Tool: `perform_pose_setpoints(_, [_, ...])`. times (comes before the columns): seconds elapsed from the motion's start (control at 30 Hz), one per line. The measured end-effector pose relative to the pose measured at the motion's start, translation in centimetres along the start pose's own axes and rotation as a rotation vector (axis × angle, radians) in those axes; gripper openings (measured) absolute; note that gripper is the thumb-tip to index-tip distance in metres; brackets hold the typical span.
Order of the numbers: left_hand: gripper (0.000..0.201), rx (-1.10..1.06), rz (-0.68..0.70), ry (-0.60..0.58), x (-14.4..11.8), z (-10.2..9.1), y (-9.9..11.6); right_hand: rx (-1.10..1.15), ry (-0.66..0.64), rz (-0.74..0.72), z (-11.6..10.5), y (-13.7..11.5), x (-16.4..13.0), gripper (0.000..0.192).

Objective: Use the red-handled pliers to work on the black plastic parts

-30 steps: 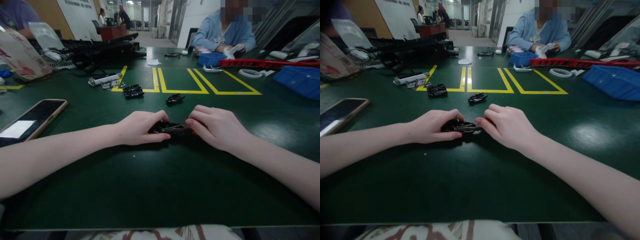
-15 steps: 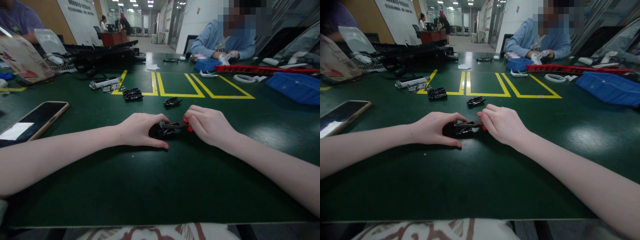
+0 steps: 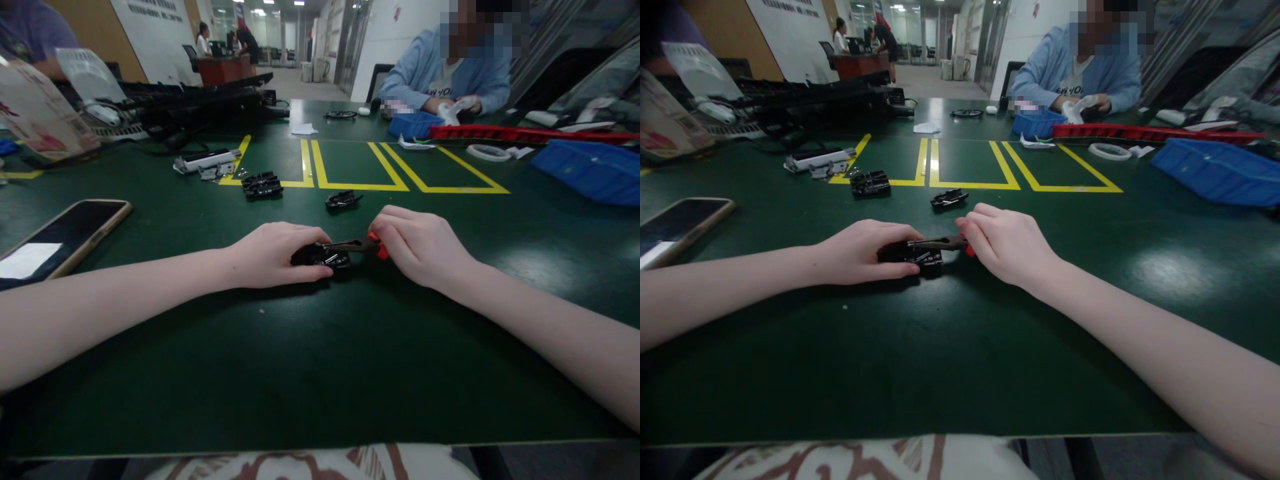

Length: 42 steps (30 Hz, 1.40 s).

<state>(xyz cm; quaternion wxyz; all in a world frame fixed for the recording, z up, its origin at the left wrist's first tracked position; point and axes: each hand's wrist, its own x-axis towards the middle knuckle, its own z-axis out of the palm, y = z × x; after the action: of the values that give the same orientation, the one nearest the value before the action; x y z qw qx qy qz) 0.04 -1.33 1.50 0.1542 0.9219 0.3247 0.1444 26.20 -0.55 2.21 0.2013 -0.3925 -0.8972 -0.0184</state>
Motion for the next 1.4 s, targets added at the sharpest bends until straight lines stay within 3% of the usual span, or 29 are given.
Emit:
perform_pose_setpoints(0.3, [0.032, 0.048, 0.029, 0.033, -0.7, 0.0, 0.9, 0.078, -0.007, -0.039, -0.7, -1.5, -0.4, 0.044])
perform_pose_setpoints(0.7, [0.056, 0.166, 0.019, -0.050, -0.4, 0.3, 1.2, 0.087, 0.001, -0.039, -0.7, -1.2, -0.9, 0.046])
perform_pose_setpoints(1.4, [0.049, 0.149, 0.029, -0.042, -0.4, 0.3, 1.3, -0.035, 0.024, -0.079, -1.1, -1.5, -0.9, 0.049])
